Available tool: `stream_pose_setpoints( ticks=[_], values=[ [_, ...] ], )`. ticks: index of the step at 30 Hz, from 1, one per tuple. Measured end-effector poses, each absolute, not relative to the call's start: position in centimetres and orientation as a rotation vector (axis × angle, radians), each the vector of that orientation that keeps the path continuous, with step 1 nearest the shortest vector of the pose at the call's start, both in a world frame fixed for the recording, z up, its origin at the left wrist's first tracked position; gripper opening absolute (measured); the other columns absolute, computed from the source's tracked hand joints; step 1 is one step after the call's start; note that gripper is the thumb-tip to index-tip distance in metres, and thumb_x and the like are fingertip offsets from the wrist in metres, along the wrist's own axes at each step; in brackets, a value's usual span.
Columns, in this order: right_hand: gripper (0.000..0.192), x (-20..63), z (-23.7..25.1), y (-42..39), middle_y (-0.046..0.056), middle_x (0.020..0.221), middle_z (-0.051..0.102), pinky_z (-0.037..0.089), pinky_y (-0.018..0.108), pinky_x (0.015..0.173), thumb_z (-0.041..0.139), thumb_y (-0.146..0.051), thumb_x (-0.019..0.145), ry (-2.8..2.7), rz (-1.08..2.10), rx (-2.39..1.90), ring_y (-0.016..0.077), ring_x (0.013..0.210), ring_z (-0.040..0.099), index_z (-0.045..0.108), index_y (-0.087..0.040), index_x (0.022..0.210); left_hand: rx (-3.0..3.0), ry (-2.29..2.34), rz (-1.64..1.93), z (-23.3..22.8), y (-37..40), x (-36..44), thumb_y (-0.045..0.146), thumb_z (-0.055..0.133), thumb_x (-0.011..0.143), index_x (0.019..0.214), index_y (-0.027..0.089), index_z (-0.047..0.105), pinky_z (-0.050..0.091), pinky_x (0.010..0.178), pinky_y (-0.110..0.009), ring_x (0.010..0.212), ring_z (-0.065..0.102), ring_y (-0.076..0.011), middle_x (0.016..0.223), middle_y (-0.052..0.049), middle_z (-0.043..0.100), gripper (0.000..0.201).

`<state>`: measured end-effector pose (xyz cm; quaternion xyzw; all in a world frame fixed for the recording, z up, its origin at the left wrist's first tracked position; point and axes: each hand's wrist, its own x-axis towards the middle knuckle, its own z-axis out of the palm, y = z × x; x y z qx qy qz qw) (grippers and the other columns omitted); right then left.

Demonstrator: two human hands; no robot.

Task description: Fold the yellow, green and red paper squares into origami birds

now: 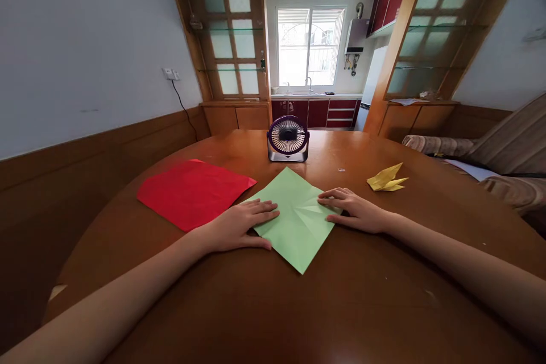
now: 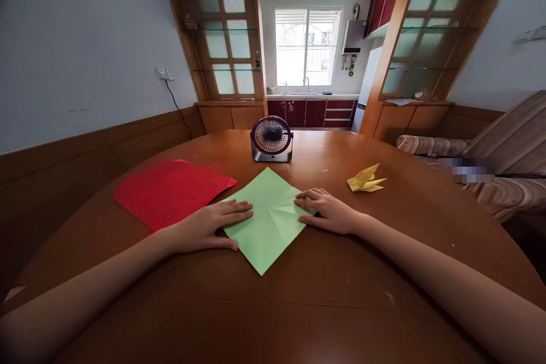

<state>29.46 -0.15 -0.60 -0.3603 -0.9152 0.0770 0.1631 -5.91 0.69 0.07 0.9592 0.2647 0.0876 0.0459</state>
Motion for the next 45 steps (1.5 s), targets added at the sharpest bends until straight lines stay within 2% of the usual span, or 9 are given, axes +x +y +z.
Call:
stream_pose_setpoints(
  ticks=[6, 17, 23, 25, 27, 30, 33, 37, 45],
  values=[
    [0.061, 31.2, 0.0, 0.4, 0.009, 0.141, 0.049, 0.035, 0.05, 0.109, 0.057, -0.056, 0.088, -2.666, 0.401, -0.937, 0.0275, 0.131, 0.042, 0.048, -0.026, 0.14, 3.141, 0.653, 0.306, 0.0, 1.4, -6.3, 0.055, 0.042, 0.095, 0.137, 0.025, 0.051, 0.041, 0.107, -0.036, 0.129, 0.051, -0.0231, 0.137, -0.004, 0.056, 0.052],
    [0.04, 30.2, 0.0, -0.3, 0.01, 0.126, 0.062, 0.044, 0.046, 0.098, 0.04, -0.042, 0.1, -2.761, -0.087, -0.829, 0.025, 0.114, 0.056, 0.06, -0.02, 0.126, 3.308, 0.667, 0.313, -0.3, 0.7, -5.4, 0.031, 0.037, 0.097, 0.136, 0.017, 0.05, 0.049, 0.098, -0.04, 0.121, 0.058, -0.0253, 0.134, -0.01, 0.058, 0.044],
    [0.031, 28.9, -0.1, -1.1, 0.012, 0.102, 0.069, 0.049, 0.041, 0.081, 0.043, -0.034, 0.099, -2.753, -0.267, -0.651, 0.0226, 0.09, 0.061, 0.065, -0.015, 0.11, 3.333, 0.708, 0.408, -0.8, 0.1, -4.6, 0.019, 0.042, 0.091, 0.139, 0.018, 0.047, 0.051, 0.096, -0.041, 0.122, 0.057, -0.0264, 0.135, -0.01, 0.057, 0.048],
    [0.028, 28.6, 0.0, -1.3, 0.012, 0.102, 0.069, 0.048, 0.042, 0.084, 0.046, -0.032, 0.097, -2.76, -0.227, -0.585, 0.0231, 0.094, 0.061, 0.064, -0.015, 0.109, 3.307, 0.689, 0.417, -0.9, 0.1, -4.6, 0.019, 0.043, 0.092, 0.138, 0.019, 0.049, 0.051, 0.098, -0.04, 0.123, 0.056, -0.0256, 0.135, -0.009, 0.058, 0.046],
    [0.03, 28.7, 0.2, -1.3, 0.014, 0.118, 0.064, 0.044, 0.046, 0.096, 0.049, -0.031, 0.094, -2.778, -0.115, -0.545, 0.0255, 0.111, 0.057, 0.062, -0.016, 0.116, 3.235, 0.676, 0.434, -1.0, 0.2, -4.8, 0.02, 0.043, 0.094, 0.137, 0.022, 0.05, 0.049, 0.1, -0.037, 0.124, 0.056, -0.0228, 0.135, -0.007, 0.058, 0.044],
    [0.048, 29.4, 0.5, -1.1, 0.013, 0.143, 0.047, 0.032, 0.05, 0.111, 0.055, -0.034, 0.09, -2.796, 0.131, -0.602, 0.027, 0.135, 0.04, 0.05, -0.018, 0.135, 3.088, 0.662, 0.467, -1.0, 0.5, -5.1, 0.023, 0.042, 0.097, 0.137, 0.025, 0.052, 0.046, 0.104, -0.034, 0.127, 0.053, -0.0197, 0.137, -0.005, 0.057, 0.041],
    [0.062, 30.2, 0.7, -0.7, 0.01, 0.15, 0.04, 0.03, 0.049, 0.114, 0.06, -0.038, 0.089, -2.78, 0.372, -0.736, 0.0259, 0.139, 0.036, 0.038, -0.024, 0.145, 2.957, 0.631, 0.484, -0.8, 0.7, -5.4, 0.024, 0.043, 0.097, 0.137, 0.027, 0.052, 0.044, 0.107, -0.034, 0.128, 0.052, -0.0183, 0.137, -0.003, 0.056, 0.041],
    [0.06, 30.9, 0.9, -0.4, 0.008, 0.143, 0.05, 0.035, 0.048, 0.111, 0.063, -0.04, 0.087, -2.734, 0.489, -0.784, 0.0257, 0.132, 0.045, 0.043, -0.027, 0.143, 2.827, 0.571, 0.497, -0.5, 0.7, -5.7, 0.02, 0.046, 0.094, 0.136, 0.029, 0.053, 0.042, 0.108, -0.036, 0.129, 0.051, -0.019, 0.135, 0.0, 0.058, 0.043],
    [0.03, 30.3, 0.7, -0.1, 0.009, 0.111, 0.068, 0.046, 0.038, 0.092, 0.048, -0.032, 0.097, -2.572, 0.529, -0.688, 0.0198, 0.104, 0.06, 0.064, -0.021, 0.119, 2.696, 0.505, 0.587, -0.3, 0.1, -5.4, 0.022, 0.046, 0.097, 0.13, 0.025, 0.059, 0.044, 0.105, -0.033, 0.124, 0.055, -0.0189, 0.127, -0.003, 0.064, 0.036]
  ],
)
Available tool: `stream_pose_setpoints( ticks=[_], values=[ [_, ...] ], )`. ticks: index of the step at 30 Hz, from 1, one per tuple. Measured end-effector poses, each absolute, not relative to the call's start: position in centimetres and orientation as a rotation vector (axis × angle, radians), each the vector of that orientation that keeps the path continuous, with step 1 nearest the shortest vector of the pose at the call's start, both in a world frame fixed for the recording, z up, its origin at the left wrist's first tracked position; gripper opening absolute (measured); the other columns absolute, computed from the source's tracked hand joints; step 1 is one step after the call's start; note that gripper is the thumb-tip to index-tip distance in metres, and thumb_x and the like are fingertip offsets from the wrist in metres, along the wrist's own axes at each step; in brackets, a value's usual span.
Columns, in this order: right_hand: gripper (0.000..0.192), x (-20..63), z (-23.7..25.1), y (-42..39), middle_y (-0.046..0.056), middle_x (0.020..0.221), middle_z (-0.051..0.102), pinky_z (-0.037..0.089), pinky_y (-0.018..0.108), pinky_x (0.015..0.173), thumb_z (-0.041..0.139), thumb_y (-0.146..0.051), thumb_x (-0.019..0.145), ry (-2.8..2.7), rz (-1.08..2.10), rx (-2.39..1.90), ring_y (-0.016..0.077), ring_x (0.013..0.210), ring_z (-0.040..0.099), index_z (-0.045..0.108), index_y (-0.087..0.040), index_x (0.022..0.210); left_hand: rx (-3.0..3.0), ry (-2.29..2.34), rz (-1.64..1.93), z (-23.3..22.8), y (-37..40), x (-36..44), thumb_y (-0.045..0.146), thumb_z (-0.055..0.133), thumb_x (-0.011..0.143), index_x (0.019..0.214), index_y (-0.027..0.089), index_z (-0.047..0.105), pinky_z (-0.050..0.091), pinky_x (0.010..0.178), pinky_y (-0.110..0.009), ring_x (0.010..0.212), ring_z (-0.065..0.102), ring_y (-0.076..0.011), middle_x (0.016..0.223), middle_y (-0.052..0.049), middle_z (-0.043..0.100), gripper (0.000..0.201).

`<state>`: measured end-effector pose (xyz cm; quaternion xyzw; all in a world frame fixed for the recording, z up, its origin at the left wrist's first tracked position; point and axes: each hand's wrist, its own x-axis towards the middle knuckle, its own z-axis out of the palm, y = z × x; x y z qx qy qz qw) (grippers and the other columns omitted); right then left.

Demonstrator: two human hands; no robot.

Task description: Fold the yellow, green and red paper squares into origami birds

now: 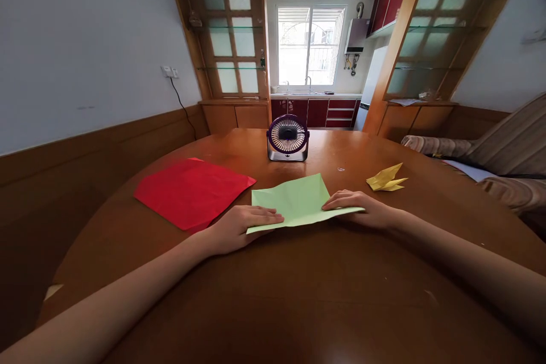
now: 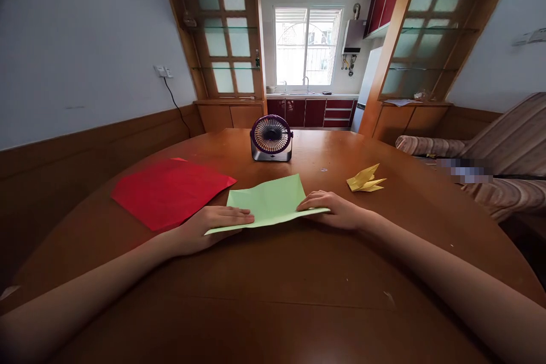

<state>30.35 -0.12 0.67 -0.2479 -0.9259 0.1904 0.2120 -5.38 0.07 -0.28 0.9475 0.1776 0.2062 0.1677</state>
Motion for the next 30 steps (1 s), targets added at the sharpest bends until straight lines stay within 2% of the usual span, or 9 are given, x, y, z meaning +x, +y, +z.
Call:
stream_pose_setpoints(
  ticks=[2, 5, 11, 15, 19, 22, 25, 28, 30],
  values=[
    [0.028, 30.1, 0.4, -0.1, 0.008, 0.101, 0.068, 0.048, 0.035, 0.086, 0.048, -0.035, 0.097, -2.492, 0.578, -0.74, 0.0185, 0.094, 0.06, 0.069, -0.019, 0.107, 2.661, 0.567, 0.626, -0.2, -0.3, -5.1, 0.026, 0.046, 0.098, 0.12, 0.022, 0.065, 0.048, 0.099, -0.032, 0.116, 0.061, -0.0196, 0.12, -0.005, 0.068, 0.03],
    [0.036, 29.8, -0.3, -0.1, 0.004, 0.082, 0.064, 0.047, 0.03, 0.07, 0.049, -0.045, 0.094, -2.312, 0.724, -0.923, 0.0159, 0.075, 0.057, 0.069, -0.016, 0.089, 2.556, 0.746, 0.679, 0.1, -0.9, -4.6, 0.032, 0.047, 0.097, 0.109, 0.021, 0.07, 0.052, 0.089, -0.031, 0.1, 0.066, -0.0195, 0.109, -0.005, 0.071, 0.029],
    [0.047, 29.0, -1.0, -0.2, -0.003, 0.06, 0.049, 0.03, 0.024, 0.051, 0.054, -0.058, 0.086, -1.984, 0.957, -1.146, 0.0093, 0.054, 0.038, 0.061, -0.014, 0.071, 2.146, 0.967, 0.727, 0.3, -1.4, -3.7, 0.042, 0.057, 0.089, 0.098, 0.022, 0.073, 0.054, 0.081, -0.029, 0.095, 0.068, -0.0204, 0.107, 0.0, 0.072, 0.027],
    [0.051, 28.1, -0.8, -0.1, -0.003, 0.056, 0.043, 0.023, 0.024, 0.049, 0.056, -0.063, 0.081, -1.863, 0.887, -1.28, 0.0085, 0.052, 0.033, 0.057, -0.015, 0.065, 1.892, 1.155, 0.795, 0.0, -1.0, -3.5, 0.046, 0.066, 0.08, 0.093, 0.019, 0.071, 0.056, 0.074, -0.03, 0.093, 0.069, -0.0237, 0.103, -0.002, 0.074, 0.03],
    [0.051, 27.2, -0.9, 0.4, -0.003, 0.057, 0.044, 0.025, 0.024, 0.051, 0.056, -0.062, 0.081, -1.833, 0.714, -1.356, 0.0096, 0.055, 0.035, 0.053, -0.015, 0.06, 1.773, 1.229, 0.88, -0.2, -0.6, -3.3, 0.045, 0.072, 0.074, 0.102, 0.019, 0.067, 0.057, 0.077, -0.032, 0.095, 0.07, -0.0248, 0.106, -0.004, 0.073, 0.038],
    [0.048, 26.8, -1.1, 0.8, 0.0, 0.062, 0.053, 0.029, 0.025, 0.053, 0.054, -0.059, 0.084, -1.865, 0.605, -1.365, 0.0116, 0.058, 0.041, 0.057, -0.015, 0.064, 1.775, 1.205, 0.943, -0.5, -0.5, -3.3, 0.04, 0.074, 0.072, 0.114, 0.019, 0.06, 0.056, 0.079, -0.034, 0.096, 0.07, -0.0249, 0.109, -0.006, 0.072, 0.049],
    [0.04, 26.7, -1.2, 1.1, 0.003, 0.073, 0.061, 0.036, 0.027, 0.058, 0.053, -0.053, 0.086, -1.913, 0.505, -1.363, 0.0148, 0.064, 0.05, 0.063, -0.015, 0.075, 1.835, 1.228, 0.961, -0.9, -0.4, -3.5, 0.04, 0.074, 0.073, 0.127, 0.018, 0.049, 0.055, 0.075, -0.035, 0.09, 0.071, -0.0258, 0.099, -0.007, 0.074, 0.063],
    [0.034, 26.8, -1.3, 1.2, 0.006, 0.084, 0.066, 0.043, 0.03, 0.067, 0.056, -0.047, 0.085, -1.911, 0.478, -1.337, 0.0179, 0.073, 0.056, 0.062, -0.016, 0.098, 1.942, 1.334, 0.963, -1.5, 0.0, -3.8, 0.045, 0.073, 0.074, 0.142, 0.015, 0.029, 0.051, 0.075, -0.037, 0.083, 0.071, -0.0267, 0.086, -0.006, 0.075, 0.086],
    [0.043, 26.8, -1.4, 1.1, 0.004, 0.082, 0.066, 0.045, 0.032, 0.07, 0.057, -0.045, 0.084, -1.899, 0.461, -1.344, 0.0184, 0.072, 0.057, 0.054, -0.017, 0.117, 2.088, 1.35, 0.965, -1.7, 0.2, -4.0, 0.047, 0.068, 0.078, 0.147, 0.012, 0.017, 0.048, 0.076, -0.039, 0.077, 0.07, -0.0266, 0.077, -0.004, 0.073, 0.094]
  ],
)
